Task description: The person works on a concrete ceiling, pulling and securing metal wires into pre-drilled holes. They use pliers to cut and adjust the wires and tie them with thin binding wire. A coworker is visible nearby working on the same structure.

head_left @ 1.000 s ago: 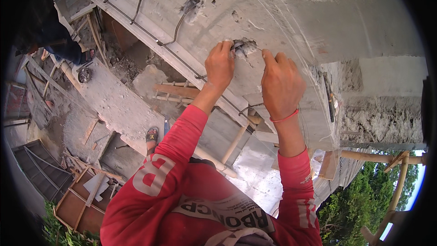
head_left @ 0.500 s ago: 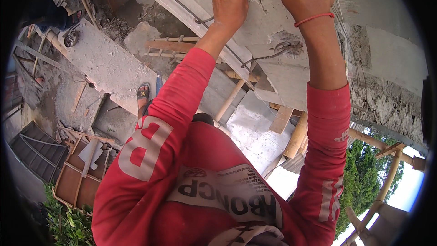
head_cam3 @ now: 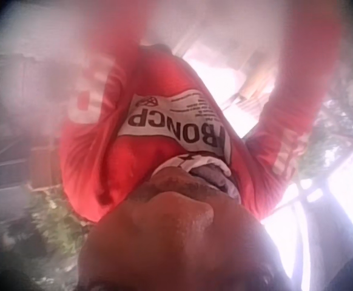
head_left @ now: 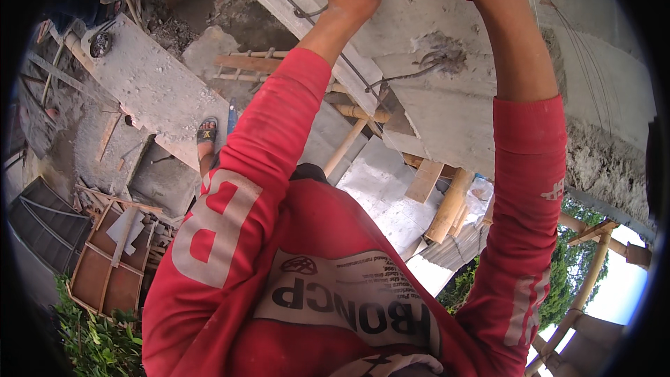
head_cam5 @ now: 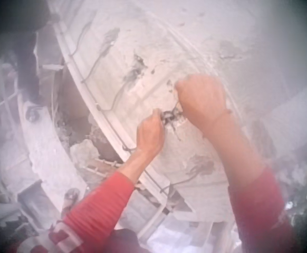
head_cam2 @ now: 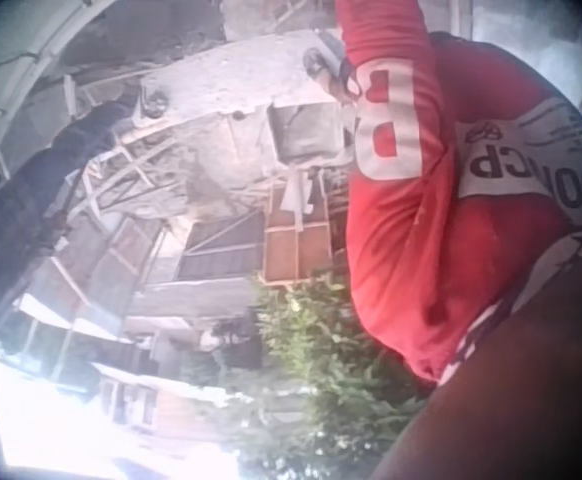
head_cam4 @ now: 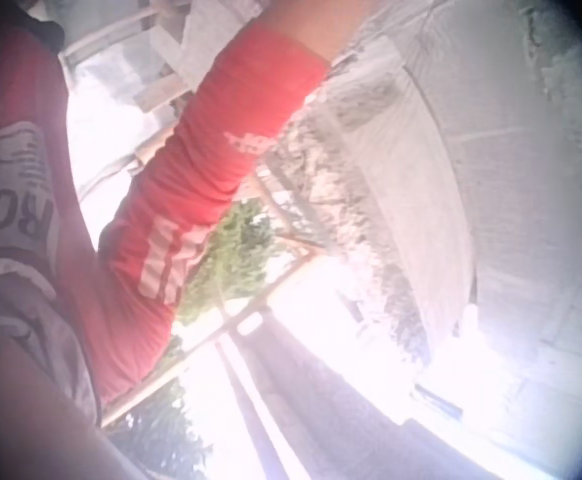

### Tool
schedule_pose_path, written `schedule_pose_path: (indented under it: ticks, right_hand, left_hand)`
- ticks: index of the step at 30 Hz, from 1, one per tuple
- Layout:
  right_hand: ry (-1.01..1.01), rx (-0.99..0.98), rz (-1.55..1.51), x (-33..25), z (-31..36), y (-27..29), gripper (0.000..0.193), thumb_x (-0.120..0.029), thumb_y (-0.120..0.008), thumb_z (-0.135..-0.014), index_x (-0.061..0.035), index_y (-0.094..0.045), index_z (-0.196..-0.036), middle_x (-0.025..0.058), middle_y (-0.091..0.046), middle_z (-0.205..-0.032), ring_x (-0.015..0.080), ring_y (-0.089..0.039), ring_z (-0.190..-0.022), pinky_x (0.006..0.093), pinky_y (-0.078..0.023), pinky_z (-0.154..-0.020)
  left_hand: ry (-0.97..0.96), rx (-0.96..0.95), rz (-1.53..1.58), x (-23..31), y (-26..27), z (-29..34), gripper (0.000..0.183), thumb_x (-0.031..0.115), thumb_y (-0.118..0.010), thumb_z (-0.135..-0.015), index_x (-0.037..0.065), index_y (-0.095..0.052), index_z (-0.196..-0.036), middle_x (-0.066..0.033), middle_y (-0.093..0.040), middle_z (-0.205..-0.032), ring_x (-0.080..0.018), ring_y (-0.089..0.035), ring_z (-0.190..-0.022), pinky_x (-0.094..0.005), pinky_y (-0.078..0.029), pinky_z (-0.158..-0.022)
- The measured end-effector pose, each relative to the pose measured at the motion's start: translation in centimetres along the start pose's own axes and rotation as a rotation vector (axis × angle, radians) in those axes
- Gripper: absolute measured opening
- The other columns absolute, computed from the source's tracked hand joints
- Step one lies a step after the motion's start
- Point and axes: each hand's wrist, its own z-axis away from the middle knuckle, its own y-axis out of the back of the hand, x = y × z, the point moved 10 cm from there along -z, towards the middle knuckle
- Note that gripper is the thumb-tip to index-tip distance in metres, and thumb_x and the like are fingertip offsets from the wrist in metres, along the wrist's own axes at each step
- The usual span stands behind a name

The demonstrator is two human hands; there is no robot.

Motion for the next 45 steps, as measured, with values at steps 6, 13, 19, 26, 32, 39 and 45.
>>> schedule_pose_path:
  ticks: [6,13,19,26,32,39,45]
  right_hand:
    - [-0.194,0.012,-0.175,1.0,1.5,-0.3,0.015,-0.009,-0.064,-0.085,-0.0059,-0.076,-0.076,0.0206,-0.073,-0.077,0.04,-0.075,-0.076,0.0504,-0.058,-0.067]
    - [-0.258,-0.036,-0.256,1.2,3.5,-0.9,0.018,-0.011,-0.061,-0.089,-0.0023,-0.075,-0.082,0.0231,-0.072,-0.078,0.0424,-0.074,-0.076,0.0539,-0.057,-0.068]
    - [-0.176,-0.023,-0.395,1.0,4.1,-2.3,0.019,-0.013,-0.059,-0.094,-0.0042,-0.074,-0.087,0.0211,-0.072,-0.086,0.0419,-0.073,-0.082,0.0536,-0.056,-0.071]
    - [-0.123,0.041,-0.396,0.3,4.1,-1.8,0.017,-0.016,-0.06,-0.092,-0.0073,-0.075,-0.092,0.0181,-0.07,-0.087,0.0391,-0.071,-0.087,0.0507,-0.056,-0.074]
    - [0.061,0.22,-0.298,-1.1,2.8,-0.8,0.007,-0.012,-0.069,-0.084,-0.0099,-0.074,-0.088,0.0149,-0.069,-0.085,0.0338,-0.071,-0.086,0.0477,-0.056,-0.074]
    - [-0.101,0.178,-0.3,-0.9,2.8,-1.0,0.002,-0.008,-0.07,-0.084,-0.0084,-0.071,-0.085,0.016,-0.071,-0.082,0.0364,-0.074,-0.08,0.0482,-0.058,-0.069]
    - [-0.219,0.04,-0.258,-0.2,3.1,-3.3,0.005,-0.007,-0.066,-0.088,-0.0069,-0.07,-0.084,0.0193,-0.074,-0.082,0.0392,-0.075,-0.08,0.0509,-0.059,-0.067]
  left_hand:
    - [-0.024,0.036,0.009,-0.2,0.9,-0.2,0.008,0.006,-0.062,-0.096,0.004,-0.064,-0.103,-0.023,-0.072,-0.083,-0.0445,-0.071,-0.081,-0.0567,-0.055,-0.071]
    - [-0.099,0.046,0.049,0.8,1.6,0.3,0.022,0.003,-0.061,-0.093,0.009,-0.071,-0.112,-0.0182,-0.071,-0.095,-0.0406,-0.071,-0.09,-0.0526,-0.056,-0.077]
    - [-0.096,0.038,0.038,1.1,1.4,0.4,0.023,0.004,-0.061,-0.094,0.011,-0.071,-0.114,-0.0164,-0.07,-0.094,-0.0399,-0.071,-0.09,-0.0523,-0.056,-0.077]
    - [-0.083,0.029,-0.011,0.8,1.1,0.6,0.022,0.005,-0.06,-0.096,0.013,-0.069,-0.114,-0.0156,-0.069,-0.091,-0.0397,-0.07,-0.087,-0.0526,-0.055,-0.073]
    - [-0.115,0.023,-0.016,0.8,0.8,0.5,0.017,0.005,-0.058,-0.096,0.01,-0.066,-0.11,-0.0178,-0.068,-0.086,-0.0412,-0.07,-0.084,-0.0532,-0.054,-0.071]
    - [-0.132,0.079,0.01,0.7,1.2,0.6,0.019,0.003,-0.06,-0.095,0.008,-0.066,-0.112,-0.0201,-0.071,-0.089,-0.0428,-0.071,-0.084,-0.0537,-0.054,-0.07]
    - [-0.133,0.106,0.034,0.9,1.6,0.7,0.019,0.004,-0.062,-0.095,0.008,-0.067,-0.113,-0.0208,-0.072,-0.091,-0.0424,-0.072,-0.085,-0.0535,-0.055,-0.071]
